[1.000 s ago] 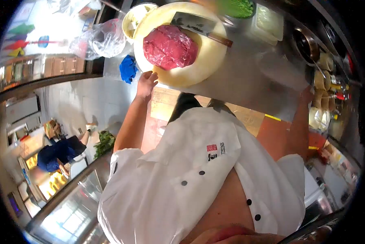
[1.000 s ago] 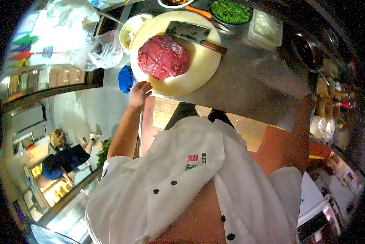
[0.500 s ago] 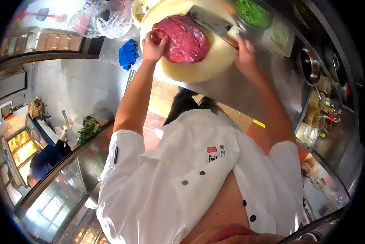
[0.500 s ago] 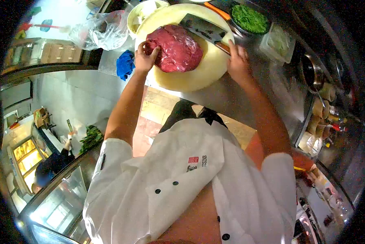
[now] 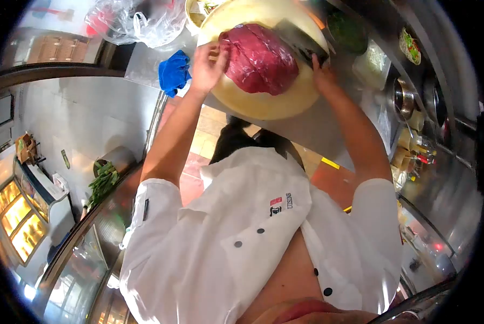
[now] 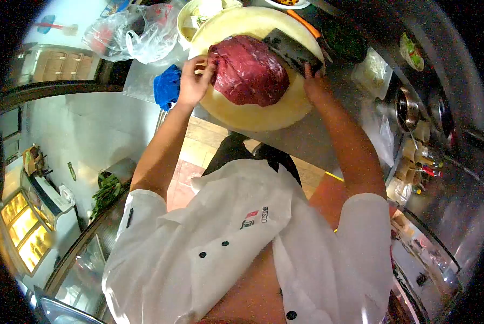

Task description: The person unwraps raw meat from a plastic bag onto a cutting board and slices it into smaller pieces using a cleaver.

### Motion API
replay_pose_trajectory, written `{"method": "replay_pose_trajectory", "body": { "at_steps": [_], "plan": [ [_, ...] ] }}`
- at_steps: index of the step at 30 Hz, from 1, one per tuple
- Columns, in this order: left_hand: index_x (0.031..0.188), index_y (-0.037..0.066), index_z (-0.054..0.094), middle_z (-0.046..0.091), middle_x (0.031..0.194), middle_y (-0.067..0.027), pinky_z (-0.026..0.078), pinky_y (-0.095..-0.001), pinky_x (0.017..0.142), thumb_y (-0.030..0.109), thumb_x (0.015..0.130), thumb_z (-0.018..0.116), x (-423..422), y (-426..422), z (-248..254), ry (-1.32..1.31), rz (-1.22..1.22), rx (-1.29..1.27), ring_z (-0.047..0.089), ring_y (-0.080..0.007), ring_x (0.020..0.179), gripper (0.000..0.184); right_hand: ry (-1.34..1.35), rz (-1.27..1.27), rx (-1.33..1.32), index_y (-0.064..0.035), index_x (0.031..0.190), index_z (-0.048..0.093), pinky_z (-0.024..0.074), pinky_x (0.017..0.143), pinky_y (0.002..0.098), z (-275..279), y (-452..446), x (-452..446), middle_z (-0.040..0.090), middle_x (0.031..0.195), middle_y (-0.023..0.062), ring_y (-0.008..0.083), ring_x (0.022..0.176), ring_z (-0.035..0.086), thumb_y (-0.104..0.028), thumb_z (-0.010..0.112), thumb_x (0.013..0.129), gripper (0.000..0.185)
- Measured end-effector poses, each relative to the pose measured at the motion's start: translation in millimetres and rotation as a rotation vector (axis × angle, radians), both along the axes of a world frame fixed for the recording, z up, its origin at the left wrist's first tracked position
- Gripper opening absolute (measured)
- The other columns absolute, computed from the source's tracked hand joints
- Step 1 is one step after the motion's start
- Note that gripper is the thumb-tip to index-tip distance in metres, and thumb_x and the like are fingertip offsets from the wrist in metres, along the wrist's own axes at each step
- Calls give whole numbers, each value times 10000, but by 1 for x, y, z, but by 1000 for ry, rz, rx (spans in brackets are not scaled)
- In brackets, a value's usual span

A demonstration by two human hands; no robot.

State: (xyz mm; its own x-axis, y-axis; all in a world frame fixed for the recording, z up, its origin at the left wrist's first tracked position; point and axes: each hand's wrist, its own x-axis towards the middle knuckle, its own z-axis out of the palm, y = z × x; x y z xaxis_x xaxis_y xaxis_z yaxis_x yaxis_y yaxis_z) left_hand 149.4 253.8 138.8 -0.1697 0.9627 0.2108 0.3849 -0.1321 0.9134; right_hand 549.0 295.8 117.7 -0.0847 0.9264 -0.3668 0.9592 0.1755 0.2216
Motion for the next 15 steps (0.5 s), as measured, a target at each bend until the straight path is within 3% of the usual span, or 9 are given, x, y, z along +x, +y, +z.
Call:
{"method": "replay_pose_trajectory", "body": {
  "at_steps": [2,4,5,7,8,9,11,13,15],
  "plan": [
    [1156,27,634,575,1137,-155,587,-323,751,124,914,736,0,-5,13,34,-116,0,673,-242,883,280,-7,-91,-121,-161,1627,140,450,1073,538,12,-9,4,327,1538,330,495,1346,448,-142,476,1020,694],
    [1168,23,630,558,1160,-146,598,-326,760,140,934,725,-9,-2,-2,-51,-136,-80,670,-227,889,278,129,-283,-90,-180,1610,212,462,1029,529,36,-25,9,463,1448,292,477,1229,559,-179,624,898,823],
    [1170,22,629,553,1160,-140,600,-334,764,148,952,710,-14,-4,-6,-9,-149,-54,671,-226,877,264,126,-284,-87,-180,1610,212,462,1029,529,52,-33,12,463,1448,292,477,1229,559,-179,624,898,823],
    [1187,38,623,539,1193,-149,596,-339,788,137,929,727,-18,-4,0,-30,-189,-21,662,-251,937,296,289,-294,5,-124,1561,309,494,964,516,91,-53,14,556,1358,283,449,1145,617,-231,637,910,737],
    [1206,48,614,535,1202,-152,595,-342,797,140,906,751,-19,-6,9,17,-188,-7,657,-267,968,343,285,-294,4,-124,1561,309,494,964,516,86,-65,26,556,1358,283,449,1145,617,-231,637,910,737],
    [1206,48,614,535,1202,-152,595,-342,797,140,906,751,-19,-11,17,14,-188,-7,657,-267,968,343,372,-257,100,-93,1495,386,508,922,497,72,-79,45,611,1252,256,407,1084,642,-284,639,927,650],
    [1271,76,579,523,1228,-164,584,-373,836,143,846,804,-14,-18,27,248,-154,51,624,-320,1065,486,458,-221,198,-61,1429,464,522,880,478,81,-102,52,666,1146,230,365,1024,668,-338,642,945,585],
    [1293,89,565,515,1242,-169,568,-383,867,154,826,821,-6,-26,15,183,-188,-19,604,-335,1103,537,653,-534,85,-22,1252,576,523,798,412,126,-129,17,677,949,146,274,882,663,-400,645,967,479],
    [1323,113,553,496,1273,-188,519,-408,955,172,799,847,0,-29,12,155,-208,-63,552,-366,1187,603,742,-601,90,-20,1198,586,510,747,435,148,-153,-3,680,915,158,320,836,659,-405,616,989,439]
  ]
}}
